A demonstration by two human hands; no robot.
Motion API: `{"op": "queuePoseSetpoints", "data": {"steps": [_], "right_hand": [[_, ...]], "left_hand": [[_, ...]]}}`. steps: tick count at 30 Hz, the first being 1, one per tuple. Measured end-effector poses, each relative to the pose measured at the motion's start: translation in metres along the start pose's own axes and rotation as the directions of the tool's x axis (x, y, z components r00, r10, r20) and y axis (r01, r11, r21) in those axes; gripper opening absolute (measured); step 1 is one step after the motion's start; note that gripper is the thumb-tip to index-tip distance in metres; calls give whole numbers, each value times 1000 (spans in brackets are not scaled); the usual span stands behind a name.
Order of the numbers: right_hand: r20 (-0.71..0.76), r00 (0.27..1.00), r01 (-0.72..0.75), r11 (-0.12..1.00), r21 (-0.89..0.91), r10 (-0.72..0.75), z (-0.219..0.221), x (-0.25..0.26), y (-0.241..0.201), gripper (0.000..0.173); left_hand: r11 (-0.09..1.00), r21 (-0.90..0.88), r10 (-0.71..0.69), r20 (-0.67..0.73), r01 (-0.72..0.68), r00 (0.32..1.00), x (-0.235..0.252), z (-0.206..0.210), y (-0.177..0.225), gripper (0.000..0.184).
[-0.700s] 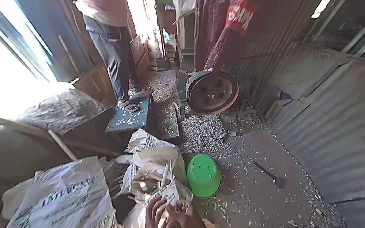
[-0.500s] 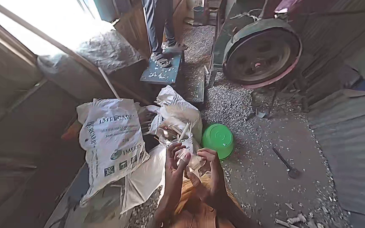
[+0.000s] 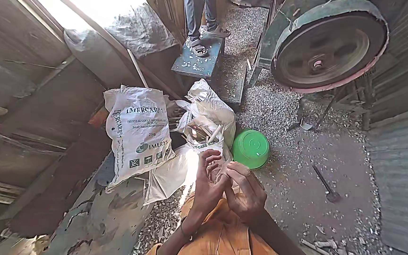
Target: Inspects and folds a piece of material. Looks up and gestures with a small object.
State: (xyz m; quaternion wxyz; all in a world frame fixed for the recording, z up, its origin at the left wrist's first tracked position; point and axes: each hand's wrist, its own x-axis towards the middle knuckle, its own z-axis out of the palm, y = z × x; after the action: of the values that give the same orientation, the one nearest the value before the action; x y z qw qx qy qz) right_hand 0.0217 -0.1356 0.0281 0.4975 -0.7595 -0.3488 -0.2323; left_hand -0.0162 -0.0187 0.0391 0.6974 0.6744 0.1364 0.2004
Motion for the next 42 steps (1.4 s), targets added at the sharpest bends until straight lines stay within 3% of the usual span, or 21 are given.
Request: {"op": "queuePoseSetpoints", "data": {"steps": [4,6,12,17,22,26,33,36,40,42], "right_hand": [[99,976,-210,964,163,195,-10,3,0,17],[154,964,-245,946,214,215,-14,6,2,19],[138,990,-65,980,187,39,-13,0,10,24],[151,988,-33,989,147,10,-16,-2,11,19],[237,956,-237,928,288,171,-28,1,12,20],[206,925,-371,876,309,319,-32,0,5,19],[241,813,-575,663,480,530,-37,5,-9,11],[302,733,-656,515,552,609,-42,10,-12,10],[396,593,-717,236,656,701,-45,12,-11,17],[389,542,-729,185,660,745,-45,13,-9,19]], "left_hand": [[1000,-18,-5,-141,3,990,2,-4,0,65],[998,-67,-22,-172,11,985,3,-6,0,68],[991,-133,-37,-126,20,991,3,1,3,64],[978,-189,-109,-87,91,990,0,4,1,60],[988,-127,-95,-82,84,992,-4,0,-4,68],[989,-99,-116,-44,111,992,-7,2,-1,73],[991,-122,-54,-30,50,998,-10,2,1,69],[979,-181,-98,-15,94,995,-12,3,0,68],[960,-249,-124,32,128,992,-12,3,1,68],[945,-274,-170,50,177,984,-12,4,2,65]]}}
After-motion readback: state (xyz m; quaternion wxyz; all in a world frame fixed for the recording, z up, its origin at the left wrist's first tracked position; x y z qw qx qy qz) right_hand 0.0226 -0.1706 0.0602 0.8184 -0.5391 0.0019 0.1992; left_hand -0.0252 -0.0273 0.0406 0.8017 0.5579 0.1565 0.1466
